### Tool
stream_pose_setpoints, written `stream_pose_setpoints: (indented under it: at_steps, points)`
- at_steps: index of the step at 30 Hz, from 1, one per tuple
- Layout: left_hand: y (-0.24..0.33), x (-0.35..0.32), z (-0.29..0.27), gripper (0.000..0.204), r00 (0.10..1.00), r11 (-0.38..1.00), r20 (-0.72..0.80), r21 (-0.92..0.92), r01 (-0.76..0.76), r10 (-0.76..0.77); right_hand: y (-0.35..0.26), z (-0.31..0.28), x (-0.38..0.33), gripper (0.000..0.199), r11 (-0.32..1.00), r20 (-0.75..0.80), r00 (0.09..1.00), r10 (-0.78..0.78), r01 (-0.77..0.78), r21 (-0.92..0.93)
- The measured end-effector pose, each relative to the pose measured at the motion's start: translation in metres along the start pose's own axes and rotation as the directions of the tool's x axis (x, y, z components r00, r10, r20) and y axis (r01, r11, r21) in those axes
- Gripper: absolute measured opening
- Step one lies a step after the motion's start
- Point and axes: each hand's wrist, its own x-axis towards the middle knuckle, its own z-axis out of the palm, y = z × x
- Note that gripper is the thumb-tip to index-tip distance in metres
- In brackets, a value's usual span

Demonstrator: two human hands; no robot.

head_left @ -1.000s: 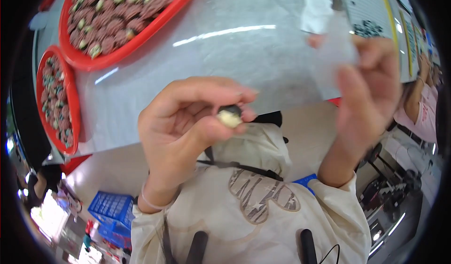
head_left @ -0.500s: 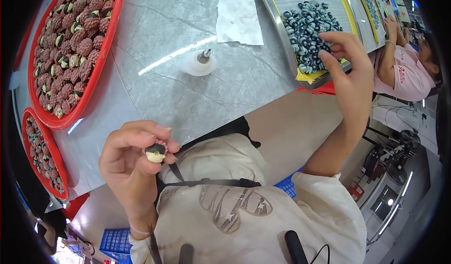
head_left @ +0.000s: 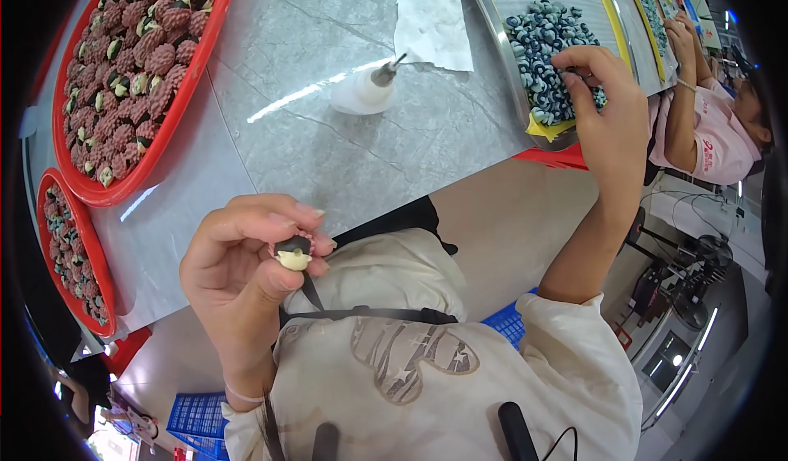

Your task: The person applies glue to figurine head pieces using a squeeze bottle, attaches figurine bodies to them by hand, and places the assembled figurines into a tray.

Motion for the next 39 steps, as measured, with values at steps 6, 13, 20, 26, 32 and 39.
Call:
stream_pose_setpoints:
  at_steps: [6,13,20,26,32,39]
  points:
    - [0.0,-0.001,-0.001,0.024,1.0,1.0,0.013,-0.017,0.023,-0.022,0.007,-0.004,0.003,0.017,0.988,0.09,0.995,-0.035,0.021,0.151]
    - [0.0,-0.002,-0.002,0.023,0.999,0.999,0.017,-0.011,0.034,-0.034,0.005,-0.004,0.005,0.015,0.996,0.105,0.994,-0.015,0.006,0.088]
    - [0.001,-0.002,-0.003,0.022,0.999,0.999,0.017,-0.026,0.046,-0.045,0.009,0.0,0.005,0.015,0.987,0.092,0.994,-0.058,0.043,0.156]
    - [0.001,-0.001,-0.003,0.022,0.999,0.999,0.017,-0.014,0.05,-0.05,0.013,0.003,0.002,0.015,0.982,0.016,0.999,-0.035,0.031,0.186]
    - [0.002,-0.001,-0.002,0.022,0.998,0.997,0.028,-0.039,0.061,-0.06,0.007,0.002,-0.005,0.016,0.78,-0.134,0.979,0.151,-0.035,0.625]
    - [-0.002,-0.001,-0.002,0.023,0.992,0.983,0.096,-0.16,0.091,-0.076,-0.018,0.009,-0.015,0.02,0.392,-0.022,1.0,0.002,0.019,0.92]
